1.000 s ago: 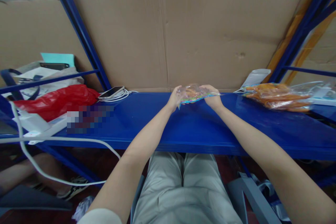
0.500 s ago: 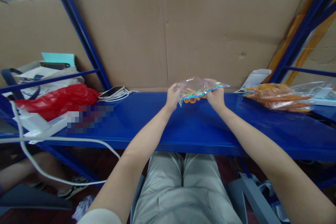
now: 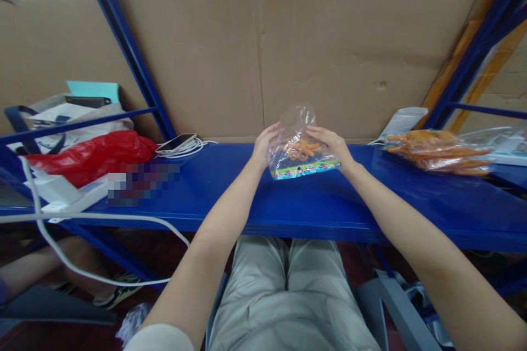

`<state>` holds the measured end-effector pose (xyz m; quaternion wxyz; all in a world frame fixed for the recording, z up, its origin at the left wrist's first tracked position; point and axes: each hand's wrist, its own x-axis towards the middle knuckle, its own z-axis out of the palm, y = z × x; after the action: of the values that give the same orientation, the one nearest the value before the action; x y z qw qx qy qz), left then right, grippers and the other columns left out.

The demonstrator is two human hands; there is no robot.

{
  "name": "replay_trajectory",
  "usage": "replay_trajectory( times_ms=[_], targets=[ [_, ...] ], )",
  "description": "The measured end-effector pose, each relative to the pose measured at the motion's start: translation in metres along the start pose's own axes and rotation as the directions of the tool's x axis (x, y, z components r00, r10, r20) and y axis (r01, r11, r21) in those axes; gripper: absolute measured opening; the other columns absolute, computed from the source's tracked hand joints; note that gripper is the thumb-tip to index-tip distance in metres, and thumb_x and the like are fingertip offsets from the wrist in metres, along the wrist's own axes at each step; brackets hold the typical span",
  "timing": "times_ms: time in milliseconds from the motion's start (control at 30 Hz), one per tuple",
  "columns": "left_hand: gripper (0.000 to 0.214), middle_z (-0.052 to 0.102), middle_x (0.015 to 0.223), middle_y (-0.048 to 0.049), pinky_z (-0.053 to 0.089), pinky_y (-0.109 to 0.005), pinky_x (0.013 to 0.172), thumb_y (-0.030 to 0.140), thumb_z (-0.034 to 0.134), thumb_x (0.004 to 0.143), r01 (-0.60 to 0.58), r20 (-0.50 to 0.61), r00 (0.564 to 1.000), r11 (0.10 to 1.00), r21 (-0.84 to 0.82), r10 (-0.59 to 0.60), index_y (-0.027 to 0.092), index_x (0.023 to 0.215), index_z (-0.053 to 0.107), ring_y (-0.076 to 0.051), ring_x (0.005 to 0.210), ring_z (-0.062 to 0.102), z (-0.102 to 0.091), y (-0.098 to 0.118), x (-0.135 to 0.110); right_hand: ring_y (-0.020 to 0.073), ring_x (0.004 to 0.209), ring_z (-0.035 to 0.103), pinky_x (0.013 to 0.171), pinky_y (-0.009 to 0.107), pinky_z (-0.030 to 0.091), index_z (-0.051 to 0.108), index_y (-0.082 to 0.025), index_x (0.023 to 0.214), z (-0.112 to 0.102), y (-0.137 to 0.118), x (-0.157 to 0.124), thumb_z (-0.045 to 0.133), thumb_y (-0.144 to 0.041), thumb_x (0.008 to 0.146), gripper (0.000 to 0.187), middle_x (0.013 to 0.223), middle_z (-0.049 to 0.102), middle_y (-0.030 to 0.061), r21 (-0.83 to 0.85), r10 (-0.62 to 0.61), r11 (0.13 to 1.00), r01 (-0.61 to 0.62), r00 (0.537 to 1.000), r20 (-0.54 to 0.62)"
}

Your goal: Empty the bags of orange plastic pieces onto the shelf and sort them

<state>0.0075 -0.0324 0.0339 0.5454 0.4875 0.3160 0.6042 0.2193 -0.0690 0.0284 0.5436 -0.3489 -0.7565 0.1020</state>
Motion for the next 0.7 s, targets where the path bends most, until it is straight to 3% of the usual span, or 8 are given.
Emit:
replay_trajectory(
  times_ms=[133, 200, 300, 367, 467, 600, 700],
  targets=[
    [0.075, 0.068, 0.129, -0.0055, 0.056, -0.025, 0.063, 0.003, 0.060, 0.076, 0.064, -0.040, 0.997, 0.997, 0.035, -0.063, 0.031, 0.142, 0.041, -0.014, 0.075, 0.071, -0.006, -0.003, 0.003, 0.0236, 0.127, 0.057, 0.117, 0.047, 0.035, 0.077, -0.028, 0.097, 0.001, 0.014, 0.006, 0.065, -0.033, 0.084, 0.019, 0.125, 0.069, 0.0030, 0.076, 0.089, 0.994, -0.085, 0.995, -0.053],
    [0.081, 0.066, 0.132, -0.0060, 0.055, -0.023, 0.060, 0.000, 0.057, 0.074, 0.075, -0.051, 0.996, 0.996, 0.041, -0.073, 0.031, 0.146, 0.036, -0.012, 0.071, 0.071, -0.007, -0.004, 0.004, 0.0229, 0.124, 0.060, 0.112, 0.047, 0.042, 0.073, -0.027, 0.106, 0.002, 0.021, 0.007, 0.066, -0.033, 0.084, 0.024, 0.130, 0.066, 0.0035, 0.166, 0.166, 0.975, -0.149, 0.982, -0.092],
    [0.079, 0.067, 0.131, -0.0071, 0.054, -0.022, 0.056, 0.001, 0.058, 0.074, 0.078, -0.049, 0.996, 0.995, 0.066, -0.075, 0.030, 0.145, 0.037, -0.011, 0.068, 0.070, -0.007, -0.005, 0.003, 0.0207, 0.099, 0.072, 0.092, 0.043, 0.057, 0.065, -0.026, 0.112, 0.003, 0.027, 0.006, 0.065, -0.039, 0.087, 0.029, 0.125, 0.067, 0.0053, 0.349, 0.378, 0.875, -0.335, 0.924, -0.062],
    [0.074, 0.070, 0.126, -0.0077, 0.052, -0.021, 0.053, 0.003, 0.060, 0.075, 0.087, -0.050, 0.995, 0.993, 0.082, -0.083, 0.028, 0.142, 0.041, -0.012, 0.065, 0.070, -0.006, -0.006, 0.003, 0.0201, 0.082, 0.074, 0.079, 0.040, 0.061, 0.063, -0.022, 0.105, 0.004, 0.025, 0.005, 0.060, -0.047, 0.090, 0.029, 0.111, 0.072, 0.0087, 0.420, 0.504, 0.776, -0.470, 0.863, 0.034],
    [0.057, 0.074, 0.116, -0.0088, 0.049, -0.020, 0.050, 0.006, 0.061, 0.078, 0.104, -0.068, 0.993, 0.990, 0.100, -0.097, 0.021, 0.133, 0.050, -0.010, 0.059, 0.067, -0.003, -0.008, 0.003, 0.0201, 0.066, 0.072, 0.068, 0.037, 0.060, 0.063, -0.017, 0.093, 0.003, 0.016, 0.003, 0.051, -0.058, 0.093, 0.043, 0.092, 0.075, 0.0133, 0.441, 0.580, 0.679, -0.587, 0.797, 0.168],
    [0.024, 0.077, 0.096, -0.0084, 0.046, -0.021, 0.047, 0.011, 0.059, 0.085, 0.100, -0.102, 0.991, 0.977, 0.189, -0.082, 0.014, 0.108, 0.063, -0.007, 0.045, 0.058, 0.001, -0.010, 0.003, 0.0171, 0.058, 0.069, 0.060, 0.031, 0.057, 0.063, -0.016, 0.089, 0.002, 0.005, 0.003, 0.048, -0.062, 0.093, 0.049, 0.087, 0.076, 0.0132, 0.468, 0.602, 0.654, -0.595, 0.783, 0.154],
    [0.006, 0.075, 0.080, -0.0046, 0.037, -0.020, 0.041, 0.016, 0.057, 0.090, 0.075, -0.126, 0.991, 0.952, 0.298, -0.039, 0.014, 0.092, 0.062, -0.006, 0.037, 0.051, 0.004, -0.013, 0.002, 0.0144, 0.054, 0.067, 0.055, 0.027, 0.055, 0.064, -0.016, 0.087, 0.003, 0.004, 0.003, 0.059, -0.058, 0.089, 0.042, 0.083, 0.076, 0.0107, 0.464, 0.614, 0.659, -0.591, 0.780, 0.121]
  ],
)
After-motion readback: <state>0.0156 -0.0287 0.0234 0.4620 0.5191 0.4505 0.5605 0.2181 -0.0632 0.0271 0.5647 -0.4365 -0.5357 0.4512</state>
